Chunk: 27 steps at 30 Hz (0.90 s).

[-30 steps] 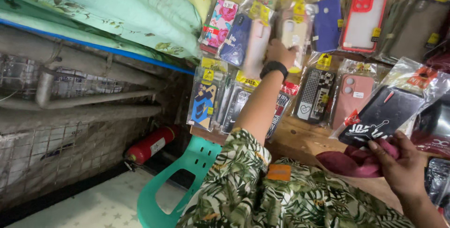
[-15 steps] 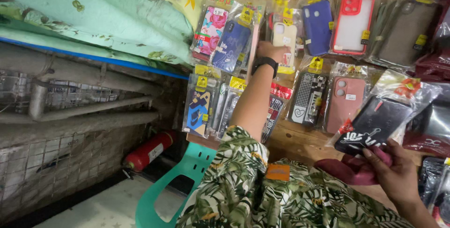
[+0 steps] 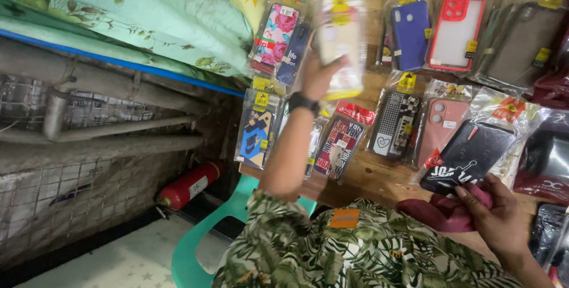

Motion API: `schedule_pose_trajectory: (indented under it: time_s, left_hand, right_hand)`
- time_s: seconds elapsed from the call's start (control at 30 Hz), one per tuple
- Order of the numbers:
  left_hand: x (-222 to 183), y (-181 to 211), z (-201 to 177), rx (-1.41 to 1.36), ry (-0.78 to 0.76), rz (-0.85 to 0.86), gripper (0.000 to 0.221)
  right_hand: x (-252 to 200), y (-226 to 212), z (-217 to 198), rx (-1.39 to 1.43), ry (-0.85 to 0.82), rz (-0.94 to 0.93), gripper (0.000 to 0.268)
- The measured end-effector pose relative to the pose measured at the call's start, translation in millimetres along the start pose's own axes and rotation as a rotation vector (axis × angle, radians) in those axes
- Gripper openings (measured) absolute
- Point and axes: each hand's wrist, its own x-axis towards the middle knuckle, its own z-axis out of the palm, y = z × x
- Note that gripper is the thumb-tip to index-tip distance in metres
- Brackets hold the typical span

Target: The person wipes the plastic packaging of various phone cases displayed on a wooden board using a pink cloth. They handle the items one by one, wiping the front and back of the packaging before placing them back on the display.

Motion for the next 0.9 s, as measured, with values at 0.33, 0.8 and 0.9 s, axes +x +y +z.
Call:
schedule_pose_trajectory:
  time_s: [0.33, 0.8, 0.9]
  left_hand:
    - [-41.1, 10.9, -58.6, 0.441, 0.321, 0.019, 0.061]
    - [-45.4, 1.5, -73.8, 0.039, 0.437, 0.06, 0.042]
    - [-47.7, -2.6, -78.5, -0.005, 0.407, 0.024, 0.038]
  right_hand:
    - [43.9, -36.8, 27.0, -0.296, 0.041, -0.11, 0.056]
    - [307.8, -84.2, 200.6, -0.599, 0.014, -0.252, 0.089]
    - [329.9, -83.9, 213.0, -0.62, -0.005, -0.257, 0.088]
